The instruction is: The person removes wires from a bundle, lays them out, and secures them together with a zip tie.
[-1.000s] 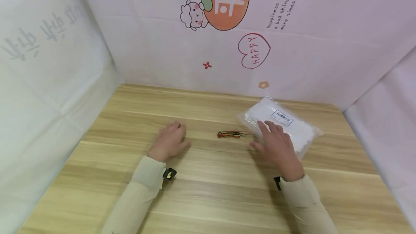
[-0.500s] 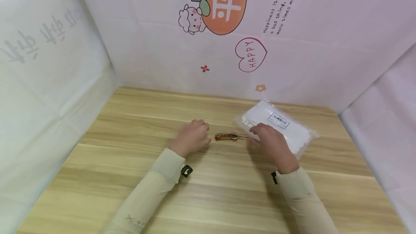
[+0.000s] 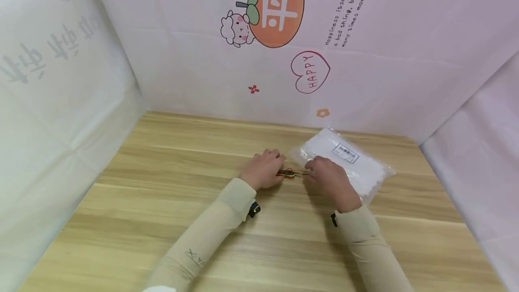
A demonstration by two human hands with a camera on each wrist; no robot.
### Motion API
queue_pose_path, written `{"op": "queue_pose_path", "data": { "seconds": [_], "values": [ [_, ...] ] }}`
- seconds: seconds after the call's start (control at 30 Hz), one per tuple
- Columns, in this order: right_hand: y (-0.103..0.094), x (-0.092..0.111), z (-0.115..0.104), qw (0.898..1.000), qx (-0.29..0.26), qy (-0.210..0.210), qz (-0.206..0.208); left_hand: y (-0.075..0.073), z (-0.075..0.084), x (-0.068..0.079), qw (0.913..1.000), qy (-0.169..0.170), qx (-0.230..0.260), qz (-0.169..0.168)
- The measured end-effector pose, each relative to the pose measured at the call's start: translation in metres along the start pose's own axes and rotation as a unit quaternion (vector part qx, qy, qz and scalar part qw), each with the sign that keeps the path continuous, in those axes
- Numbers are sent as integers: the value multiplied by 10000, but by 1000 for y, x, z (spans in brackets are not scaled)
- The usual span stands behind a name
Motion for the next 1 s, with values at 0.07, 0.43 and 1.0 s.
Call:
{"op": "queue_pose_path", "data": {
  "seconds": [0.07,0.43,1.0],
  "values": [
    [2,-1,-1,10000,-22,-9,14,4,2,-5,9999,46,-66,-60],
    [7,-4,-10,9999,-75,-101,75,21,7,-23,9994,229,-141,-201],
    [12,-11,-8,9990,-356,-225,131,25,11,-32,9970,694,-296,176]
  ]
}}
Point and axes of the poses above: each hand's wrist, its own x-axis away from the middle knuckle, its own y-axis out of the palm, z = x × y, the point moved 1 cm from there along -x, towards the middle knuckle, and after that the axes turned 15 degrees about x, right-handed, at the moved point
